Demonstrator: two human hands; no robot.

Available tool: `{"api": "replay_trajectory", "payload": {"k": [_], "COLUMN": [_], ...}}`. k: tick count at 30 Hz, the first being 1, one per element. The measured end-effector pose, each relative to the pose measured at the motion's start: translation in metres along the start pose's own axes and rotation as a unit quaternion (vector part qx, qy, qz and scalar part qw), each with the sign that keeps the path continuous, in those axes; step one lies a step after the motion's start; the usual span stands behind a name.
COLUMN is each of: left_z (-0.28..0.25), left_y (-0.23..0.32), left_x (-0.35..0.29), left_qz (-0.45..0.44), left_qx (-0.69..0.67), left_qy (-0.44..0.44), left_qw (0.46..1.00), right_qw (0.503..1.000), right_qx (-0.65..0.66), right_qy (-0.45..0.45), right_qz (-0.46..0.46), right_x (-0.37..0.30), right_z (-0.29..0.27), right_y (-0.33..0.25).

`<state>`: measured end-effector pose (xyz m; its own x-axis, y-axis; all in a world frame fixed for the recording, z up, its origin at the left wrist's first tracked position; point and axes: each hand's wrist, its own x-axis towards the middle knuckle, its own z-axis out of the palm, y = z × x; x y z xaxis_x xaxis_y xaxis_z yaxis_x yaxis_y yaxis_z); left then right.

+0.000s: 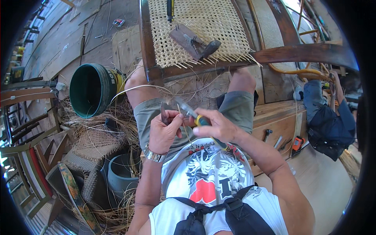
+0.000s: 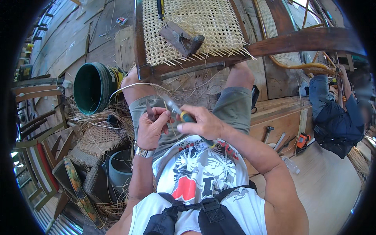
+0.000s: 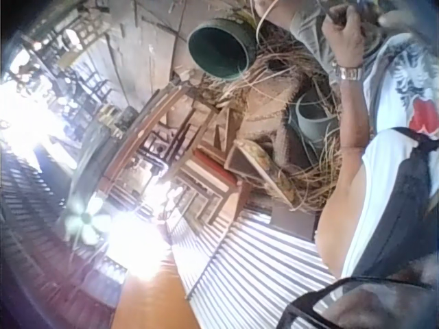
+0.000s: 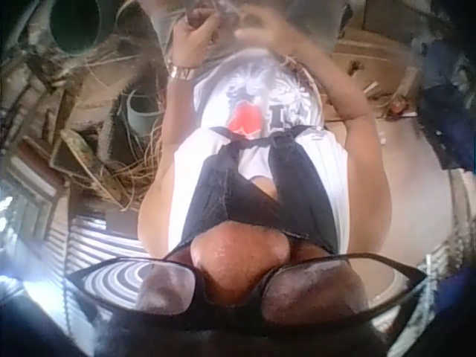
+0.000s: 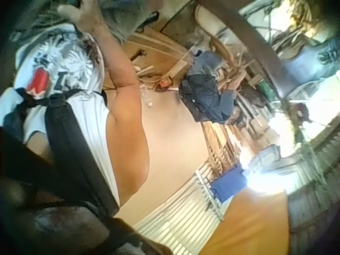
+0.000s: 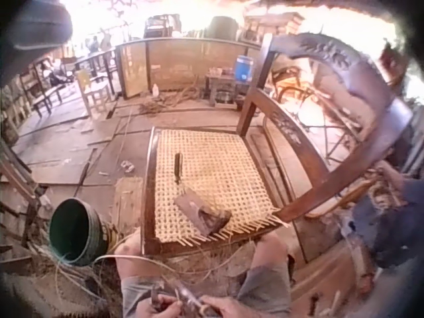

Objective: The recorder is weaving or repairing the rattan seat of a wooden chair using traditional methods.

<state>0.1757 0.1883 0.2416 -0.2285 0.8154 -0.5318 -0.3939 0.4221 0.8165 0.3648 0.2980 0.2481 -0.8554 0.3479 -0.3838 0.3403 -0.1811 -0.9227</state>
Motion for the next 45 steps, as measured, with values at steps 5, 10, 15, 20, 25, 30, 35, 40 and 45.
{"api": "replay_trajectory", "payload": {"k": [5,10,15,20,25,30,35,40,45], "left_z": [-0.007,-0.029,-0.066,-0.078,-0.080,-0.070,-0.075,-0.083,-0.062], "left_y": [-0.002,-0.015,-0.011,0.003,0.010,0.012,0.022,0.028,0.030], "left_x": [-0.004,-0.001,-0.008,-0.013,-0.009,0.002,0.010,0.015,0.016], "left_qz": [0.007,0.077,0.104,0.123,0.106,0.099,0.119,0.105,0.094], "left_qx": [-0.008,-0.050,-0.056,-0.032,-0.092,-0.135,-0.087,-0.073,-0.055], "left_qy": [-0.020,0.102,0.185,0.228,0.186,0.154,0.186,0.174,0.149], "left_qw": [1.000,0.990,0.976,0.965,0.972,0.974,0.971,0.976,0.983], "right_qw": [0.995,0.936,0.854,0.759,0.712,0.930,0.990,0.993,0.987], "right_qx": [0.041,-0.236,-0.367,-0.468,-0.448,-0.158,-0.081,0.025,0.060], "right_qy": [0.085,0.215,0.360,0.451,0.506,0.225,0.106,0.108,0.117], "right_qz": [0.016,-0.148,-0.073,-0.040,-0.189,-0.243,-0.034,0.046,0.094], "right_x": [0.014,0.089,0.179,0.219,0.189,0.104,0.035,-0.036,-0.062], "right_z": [0.009,0.019,0.028,0.015,-0.017,0.046,0.006,-0.055,-0.074], "right_y": [-0.021,-0.084,-0.102,-0.061,-0.066,-0.069,-0.022,0.001,0.002]}}
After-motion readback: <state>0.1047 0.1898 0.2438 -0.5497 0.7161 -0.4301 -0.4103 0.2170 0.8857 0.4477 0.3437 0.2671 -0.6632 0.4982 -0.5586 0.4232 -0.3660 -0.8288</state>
